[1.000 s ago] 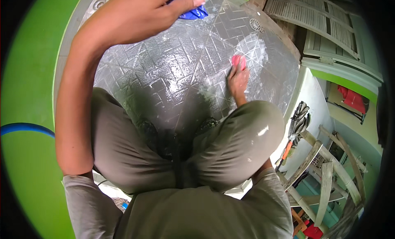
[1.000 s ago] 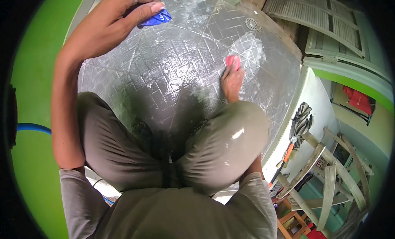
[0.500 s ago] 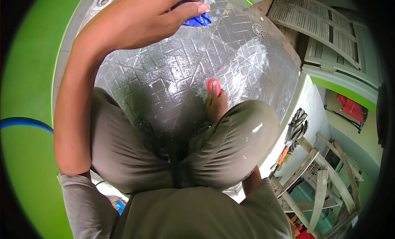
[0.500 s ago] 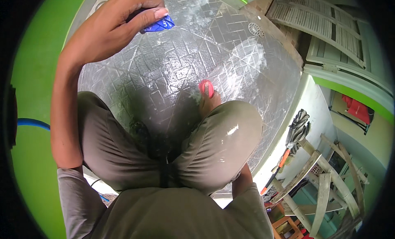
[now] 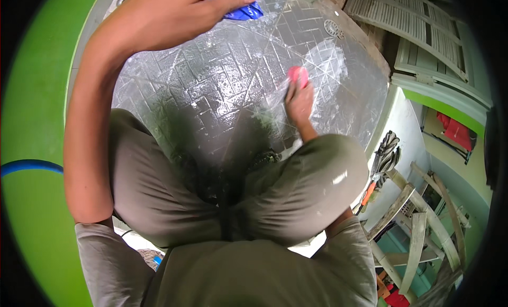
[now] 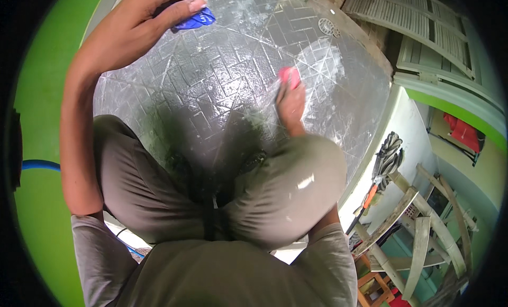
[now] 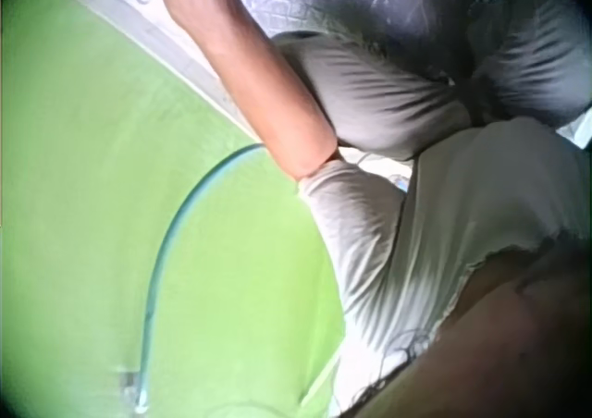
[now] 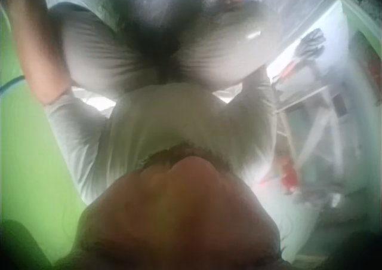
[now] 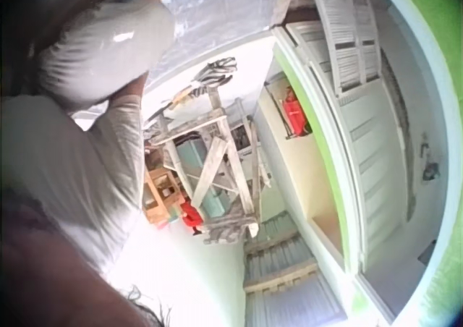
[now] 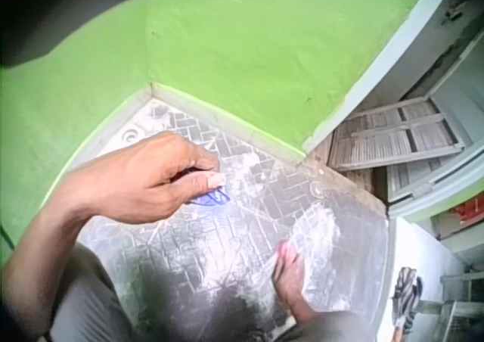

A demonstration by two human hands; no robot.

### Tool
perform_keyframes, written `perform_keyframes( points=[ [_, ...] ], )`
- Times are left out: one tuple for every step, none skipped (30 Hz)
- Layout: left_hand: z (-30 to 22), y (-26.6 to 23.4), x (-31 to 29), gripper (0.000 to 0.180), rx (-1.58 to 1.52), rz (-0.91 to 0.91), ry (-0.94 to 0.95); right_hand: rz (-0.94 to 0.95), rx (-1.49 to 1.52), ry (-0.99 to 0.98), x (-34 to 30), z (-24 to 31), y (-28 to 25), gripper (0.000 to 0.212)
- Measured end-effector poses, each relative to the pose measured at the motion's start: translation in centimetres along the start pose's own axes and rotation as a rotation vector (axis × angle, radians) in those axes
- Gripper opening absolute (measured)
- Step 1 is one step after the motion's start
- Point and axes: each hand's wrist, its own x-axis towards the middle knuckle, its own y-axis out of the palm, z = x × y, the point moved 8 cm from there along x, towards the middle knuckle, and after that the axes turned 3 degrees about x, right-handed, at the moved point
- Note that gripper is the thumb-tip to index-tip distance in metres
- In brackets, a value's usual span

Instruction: The person scrubs a section of tiled floor using a pink abrasive pad, applying water and cleaning liquid.

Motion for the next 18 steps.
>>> perform_keyframes(
  points=[
    [-0.2, 0.2, 0.7, 0.044, 0.037, 0.051, -0.032, -0.043, -0.055, 0.041, 2.0, -2.5, -0.1, 0.048],
    [0.0, 0.5, 0.8, 0.045, 0.073, 0.11, -0.071, -0.075, -0.104, 0.084, 2.6, -3.5, -0.2, 0.049],
    [-0.1, 0.8, 0.8, 0.045, 0.07, 0.114, -0.065, -0.062, -0.006, 0.099, 0.8, -3.3, 0.2, 0.048],
    [-0.1, 0.9, 0.7, 0.045, 0.091, 0.087, -0.078, -0.052, 0.095, 0.104, -1.4, -2.0, 0.3, 0.047],
    [0.0, 0.9, 0.8, 0.046, 0.115, 0.059, -0.095, 0.02, 0.122, 0.061, -4.0, 0.1, 0.7, 0.045],
    [0.1, 0.8, 0.8, 0.046, 0.116, 0.054, -0.098, 0.058, 0.233, -0.04, -6.9, 2.2, 0.6, 0.045],
    [0.5, 0.3, -0.2, 0.046, 0.118, 0.039, -0.119, 0.273, 0.295, 0.047, -7.8, 2.4, 3.5, 0.041],
    [0.3, 0.4, -0.2, 0.047, 0.083, 0.026, -0.077, 0.471, 0.297, 0.178, -8.9, 0.4, 4.1, 0.038],
    [0.1, 0.9, -0.1, 0.047, 0.073, 0.029, -0.058, 0.227, 0.214, 0.127, -7.4, -1.2, 1.7, 0.04],
    [0.2, 1.0, -0.6, 0.046, 0.085, -0.038, -0.054, -0.003, 0.137, 0.074, -5.5, -1.6, -0.9, 0.043],
    [-0.2, 0.8, -0.4, 0.046, 0.093, -0.111, -0.034, 0.044, 0.01, 0.149, -3.6, -5.7, -0.4, 0.047],
    [0.3, 0.3, -0.4, 0.046, 0.112, -0.115, -0.041, 0.027, -0.013, 0.26, -1.4, -6.1, -1.0, 0.049],
    [1.0, 0.4, -0.2, 0.047, 0.083, -0.031, -0.1, -0.009, 0.021, 0.271, -1.5, -5.2, -1.6, 0.048],
    [1.3, 0.6, 0.2, 0.047, 0.051, 0.049, -0.142, -0.057, 0.043, 0.289, -1.6, -4.5, -2.3, 0.048],
    [1.8, 0.9, 0.1, 0.047, 0.051, 0.055, -0.117, 0.062, 0.171, 0.309, -3.6, -4.1, 0.3, 0.047],
    [2.0, 0.5, -0.2, 0.037, 0.085, -0.101, 0.013, 0.174, 0.295, 0.333, -6.3, -3.2, 2.8, 0.046],
    [1.7, 0.1, -0.3, 0.035, 0.113, -0.254, 0.146, 0.035, 0.18, 0.12, -7.9, 1.6, 2.2, 0.041],
    [1.7, 0.8, 0.0, 0.035, 0.103, -0.239, 0.188, -0.096, 0.053, -0.088, -9.2, 5.2, 1.4, 0.038]
  ],
)
